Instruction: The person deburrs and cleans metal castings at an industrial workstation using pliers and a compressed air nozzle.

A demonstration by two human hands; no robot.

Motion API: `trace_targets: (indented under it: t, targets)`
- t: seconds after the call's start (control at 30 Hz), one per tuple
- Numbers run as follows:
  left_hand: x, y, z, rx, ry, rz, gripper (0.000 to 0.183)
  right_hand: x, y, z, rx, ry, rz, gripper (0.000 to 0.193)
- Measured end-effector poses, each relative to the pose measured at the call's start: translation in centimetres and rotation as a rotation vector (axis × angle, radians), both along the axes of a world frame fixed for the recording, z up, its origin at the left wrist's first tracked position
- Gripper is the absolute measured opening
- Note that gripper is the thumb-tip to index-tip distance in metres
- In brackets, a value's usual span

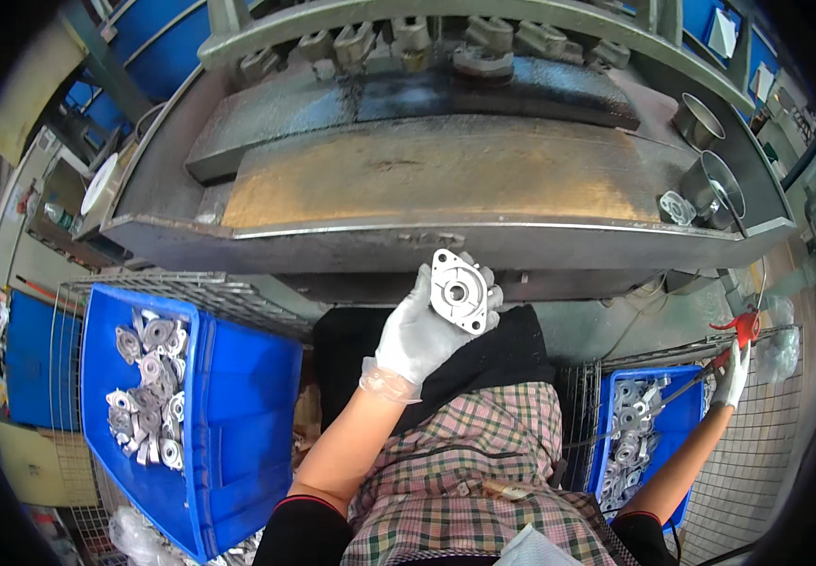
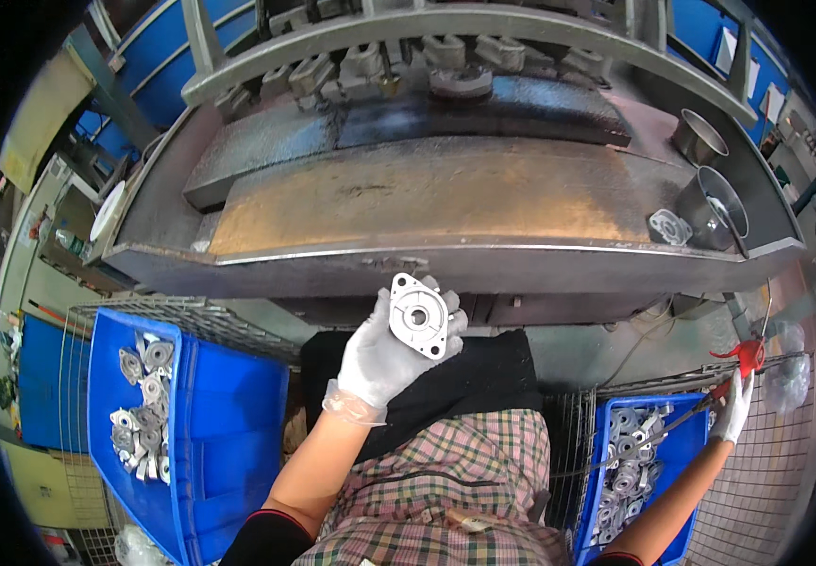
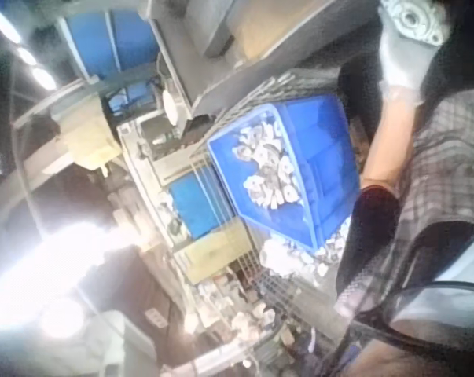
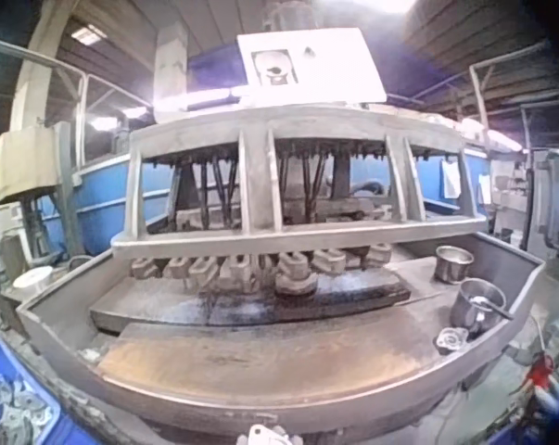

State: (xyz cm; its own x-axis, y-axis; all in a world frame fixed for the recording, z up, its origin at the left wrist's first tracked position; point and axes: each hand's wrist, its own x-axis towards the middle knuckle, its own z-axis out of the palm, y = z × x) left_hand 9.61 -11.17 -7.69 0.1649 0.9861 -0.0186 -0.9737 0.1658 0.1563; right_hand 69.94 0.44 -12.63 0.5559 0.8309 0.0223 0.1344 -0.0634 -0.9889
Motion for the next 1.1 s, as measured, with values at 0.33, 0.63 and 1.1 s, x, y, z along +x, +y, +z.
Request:
trace_targets:
  t: [0.33, 0.63, 1.1]
  targets:
    - [-2.8, -2.0, -12.2, -0.204, -0.083, 0.072, 0.055, -9.2, -0.8, 9.9, 0.158, -0.014, 0.3, 0.032]
    - [-5.9, -2.1, -21.5, -0.386, -0.118, 0.211, 0.054, -35.9, -5.4, 8.1, -0.325, -0.587, 1.358, 0.037]
    - [-5.8, -0.7, -26.9, -0.196, -0.554, 0.201, 0.039, -46.3, -7.7, 4.5, -0.375, -1.318, 1.489, 0.038]
